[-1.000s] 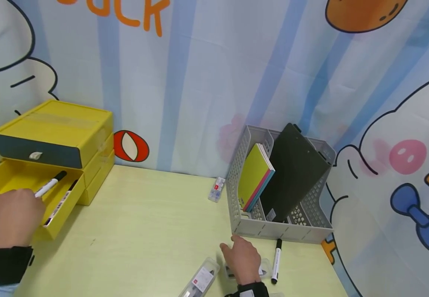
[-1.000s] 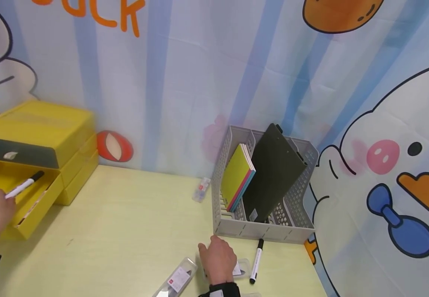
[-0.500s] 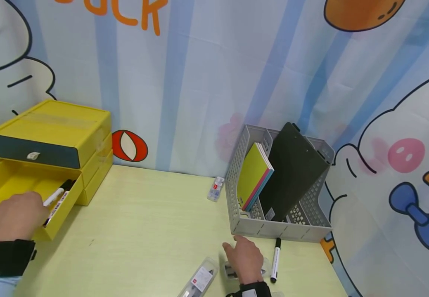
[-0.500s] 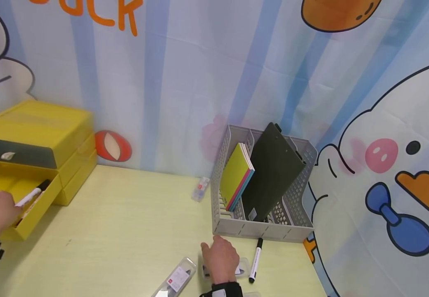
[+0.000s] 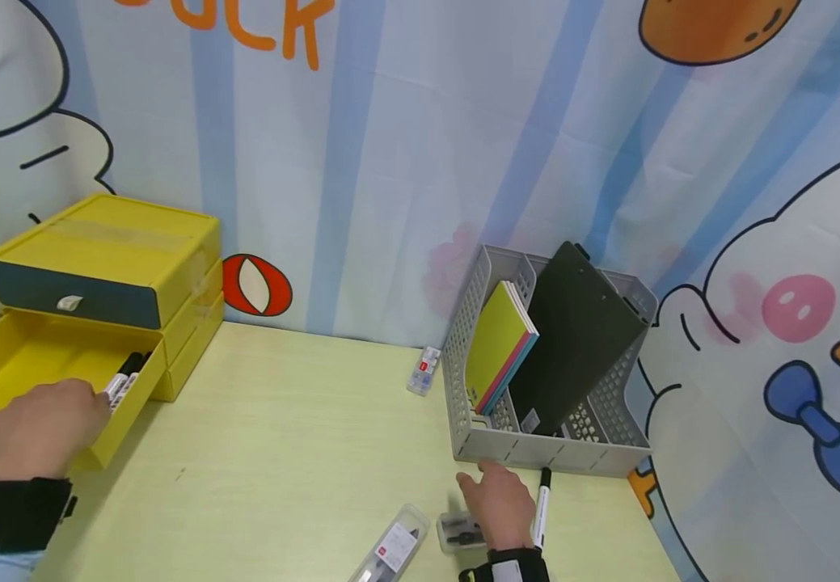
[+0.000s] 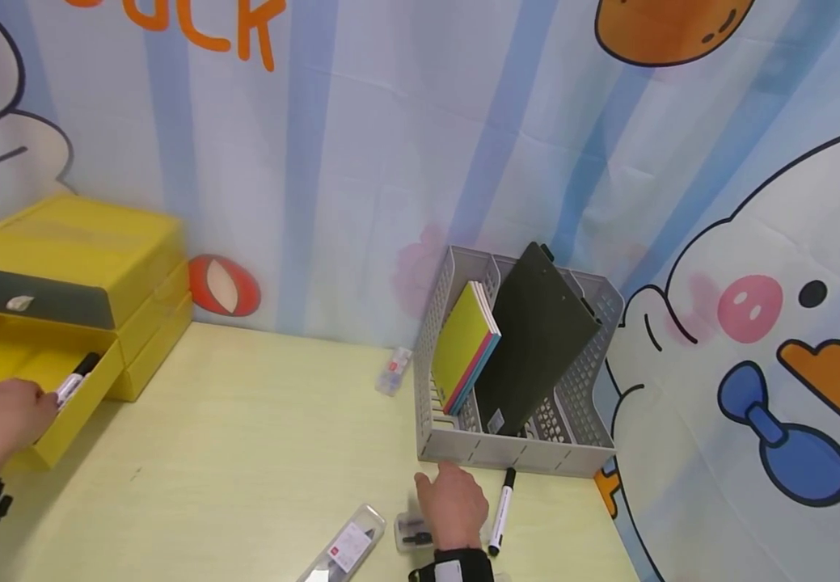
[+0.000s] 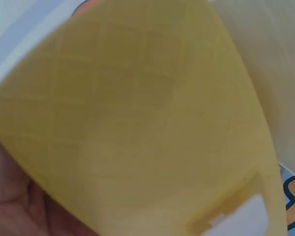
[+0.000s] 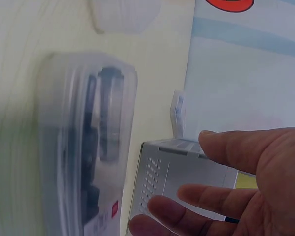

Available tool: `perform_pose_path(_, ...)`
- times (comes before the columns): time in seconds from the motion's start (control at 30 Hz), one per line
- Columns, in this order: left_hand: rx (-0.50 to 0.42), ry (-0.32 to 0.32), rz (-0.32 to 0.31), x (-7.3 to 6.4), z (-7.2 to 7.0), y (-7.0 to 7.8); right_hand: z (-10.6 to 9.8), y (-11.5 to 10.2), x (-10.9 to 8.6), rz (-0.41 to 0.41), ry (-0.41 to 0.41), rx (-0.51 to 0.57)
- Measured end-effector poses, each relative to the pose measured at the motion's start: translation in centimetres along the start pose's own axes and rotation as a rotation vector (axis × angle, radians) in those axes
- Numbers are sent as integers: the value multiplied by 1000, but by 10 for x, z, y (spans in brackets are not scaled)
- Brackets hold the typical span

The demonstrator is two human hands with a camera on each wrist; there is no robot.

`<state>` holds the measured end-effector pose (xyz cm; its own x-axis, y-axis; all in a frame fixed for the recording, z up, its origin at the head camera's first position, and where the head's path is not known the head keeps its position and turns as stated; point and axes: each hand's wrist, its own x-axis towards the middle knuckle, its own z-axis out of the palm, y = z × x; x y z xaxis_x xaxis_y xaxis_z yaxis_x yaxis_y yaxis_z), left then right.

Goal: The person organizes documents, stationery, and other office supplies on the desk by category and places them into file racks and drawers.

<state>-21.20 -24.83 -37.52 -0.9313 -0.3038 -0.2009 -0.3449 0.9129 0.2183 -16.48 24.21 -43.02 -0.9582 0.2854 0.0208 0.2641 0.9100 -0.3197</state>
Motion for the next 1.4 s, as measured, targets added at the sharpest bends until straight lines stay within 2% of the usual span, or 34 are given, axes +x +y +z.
perform_pose_path(0.17, -16, 94, 81, -9, -1, 7, -10, 15, 8, 38, -20, -30)
perform_pose_path(0.4, -45, 284, 248, -23, 1, 19, -27, 45, 23, 102, 10, -82)
perform_pose_path(0.53, -63, 387, 364, -31, 5, 33, -32, 60, 30, 177, -17, -109)
perform_pose_path(0.7, -55, 467, 489, -40, 19, 55, -30, 75, 38, 239, -90, -127)
perform_pose_path(0.83, -67, 441, 539, -44, 34, 71, -27, 81, 44, 257, -153, -164)
perform_pose_path(1.1, 1, 349, 565, -50, 64, 89, -25, 85, 45, 259, -207, -164)
perform_pose_path(1.2, 18, 303, 558, -51, 69, 91, -21, 88, 45, 236, -214, -153)
perform_pose_path(1.4, 28, 263, 539, -51, 72, 92, -21, 91, 42, 183, -175, -134)
